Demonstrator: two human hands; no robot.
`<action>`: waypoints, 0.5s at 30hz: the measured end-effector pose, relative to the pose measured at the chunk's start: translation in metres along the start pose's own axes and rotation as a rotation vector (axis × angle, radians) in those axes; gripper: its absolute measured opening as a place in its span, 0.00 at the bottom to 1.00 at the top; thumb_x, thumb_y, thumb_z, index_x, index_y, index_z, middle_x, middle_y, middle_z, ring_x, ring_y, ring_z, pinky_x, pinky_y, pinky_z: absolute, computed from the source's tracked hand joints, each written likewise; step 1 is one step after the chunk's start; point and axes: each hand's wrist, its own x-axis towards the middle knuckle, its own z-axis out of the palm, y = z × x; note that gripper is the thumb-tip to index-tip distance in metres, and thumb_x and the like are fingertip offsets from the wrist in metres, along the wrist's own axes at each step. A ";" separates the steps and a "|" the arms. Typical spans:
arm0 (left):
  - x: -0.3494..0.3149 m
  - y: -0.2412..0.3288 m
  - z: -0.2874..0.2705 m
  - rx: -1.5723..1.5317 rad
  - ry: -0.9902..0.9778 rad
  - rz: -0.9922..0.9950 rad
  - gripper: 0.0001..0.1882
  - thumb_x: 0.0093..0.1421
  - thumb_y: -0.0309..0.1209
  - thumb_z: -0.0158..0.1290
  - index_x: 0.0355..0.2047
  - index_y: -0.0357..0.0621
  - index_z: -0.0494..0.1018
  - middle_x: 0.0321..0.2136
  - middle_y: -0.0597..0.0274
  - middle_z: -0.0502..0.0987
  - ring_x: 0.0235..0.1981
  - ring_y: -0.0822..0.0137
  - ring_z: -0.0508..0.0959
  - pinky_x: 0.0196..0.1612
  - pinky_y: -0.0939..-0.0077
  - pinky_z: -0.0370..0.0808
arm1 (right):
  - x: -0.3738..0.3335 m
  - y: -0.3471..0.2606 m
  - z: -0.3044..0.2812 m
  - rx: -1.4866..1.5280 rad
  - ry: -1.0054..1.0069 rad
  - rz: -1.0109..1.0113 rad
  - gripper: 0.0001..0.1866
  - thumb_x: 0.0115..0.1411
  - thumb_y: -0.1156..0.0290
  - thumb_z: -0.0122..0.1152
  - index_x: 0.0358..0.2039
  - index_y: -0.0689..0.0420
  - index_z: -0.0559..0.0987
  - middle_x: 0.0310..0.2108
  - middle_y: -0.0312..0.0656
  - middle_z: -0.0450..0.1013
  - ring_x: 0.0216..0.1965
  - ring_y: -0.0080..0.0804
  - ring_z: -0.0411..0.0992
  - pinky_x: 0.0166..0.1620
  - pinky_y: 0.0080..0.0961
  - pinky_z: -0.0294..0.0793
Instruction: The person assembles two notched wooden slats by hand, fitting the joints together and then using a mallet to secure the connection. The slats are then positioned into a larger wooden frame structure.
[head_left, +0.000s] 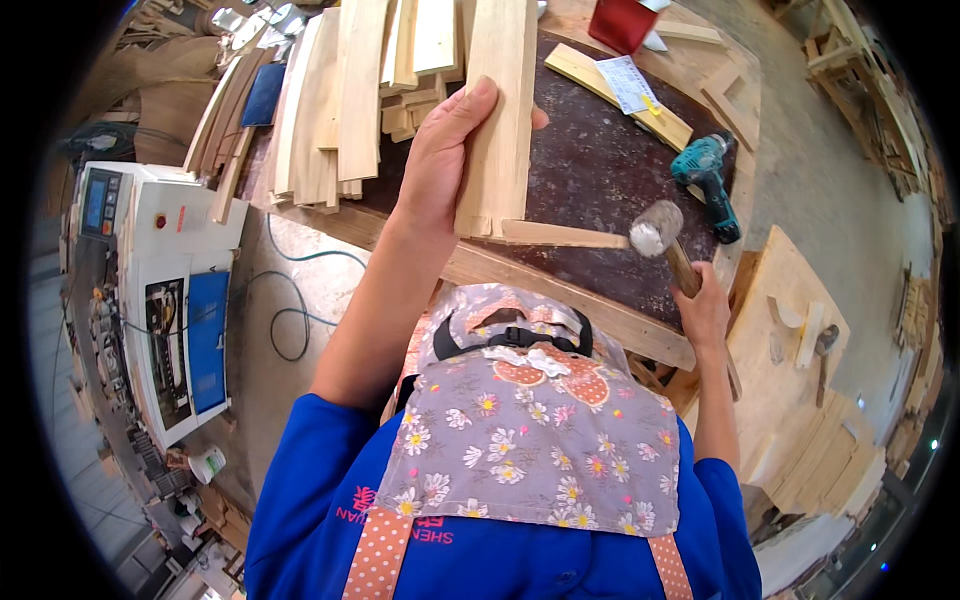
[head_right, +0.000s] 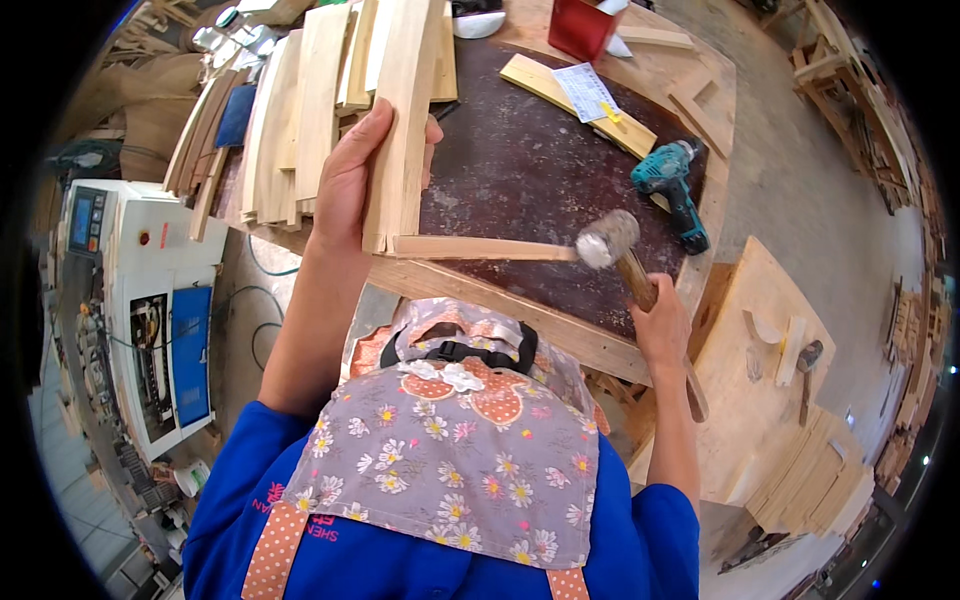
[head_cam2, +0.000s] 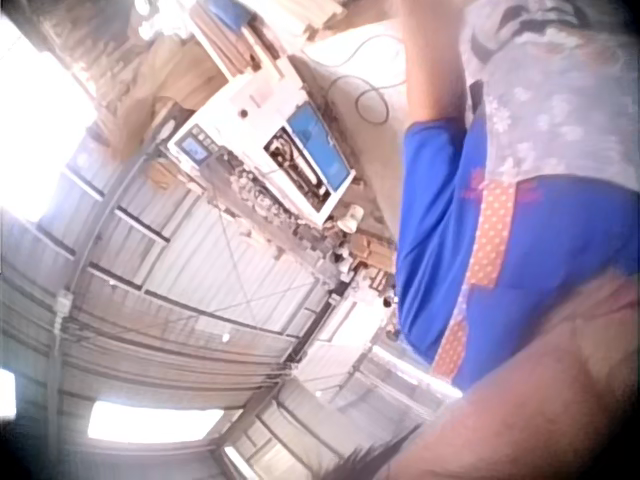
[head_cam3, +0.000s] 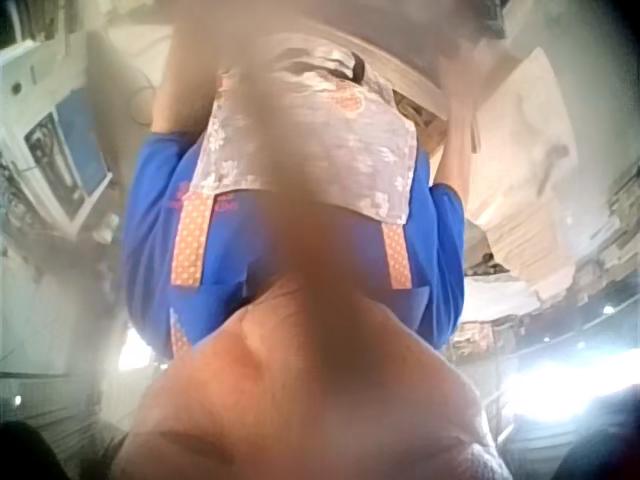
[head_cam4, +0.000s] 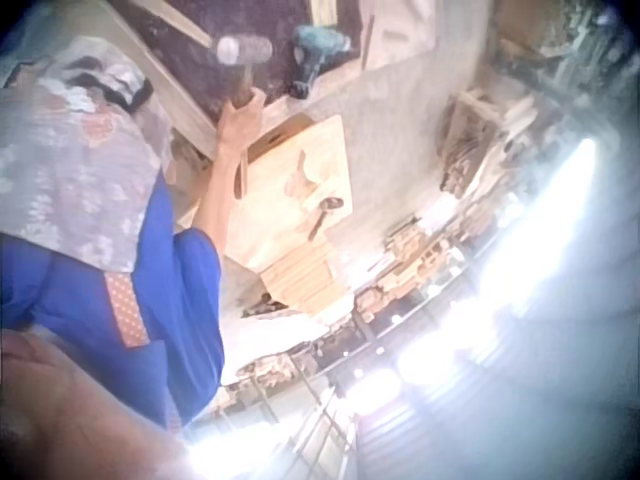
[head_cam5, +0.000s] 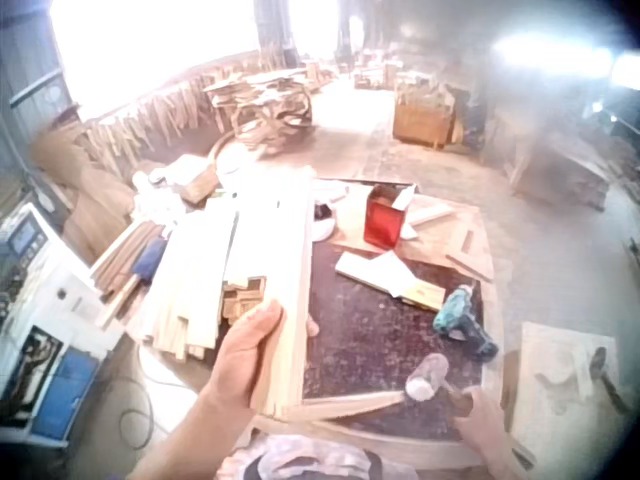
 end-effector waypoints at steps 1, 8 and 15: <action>0.000 -0.001 -0.006 0.020 0.015 0.004 0.17 0.67 0.41 0.45 0.42 0.37 0.70 0.32 0.55 0.80 0.25 0.76 0.78 0.26 0.82 0.78 | 0.001 0.013 0.013 -0.025 0.020 0.017 0.18 0.51 0.69 0.66 0.41 0.53 0.71 0.39 0.47 0.75 0.44 0.49 0.72 0.44 0.40 0.70; -0.001 -0.003 -0.002 -0.370 -0.007 -0.045 0.19 0.67 0.43 0.44 0.40 0.36 0.69 0.29 0.57 0.77 0.19 0.75 0.75 0.18 0.82 0.75 | 0.003 0.057 0.031 0.032 -0.009 0.029 0.19 0.49 0.70 0.67 0.42 0.57 0.74 0.42 0.46 0.74 0.45 0.43 0.73 0.47 0.34 0.71; -0.001 -0.015 0.019 -0.298 0.014 -0.151 0.19 0.67 0.43 0.44 0.40 0.36 0.68 0.30 0.57 0.78 0.19 0.74 0.75 0.18 0.81 0.75 | 0.015 -0.068 -0.083 0.981 -0.094 -0.124 0.12 0.56 0.69 0.61 0.39 0.61 0.77 0.37 0.39 0.76 0.40 0.25 0.73 0.47 0.23 0.71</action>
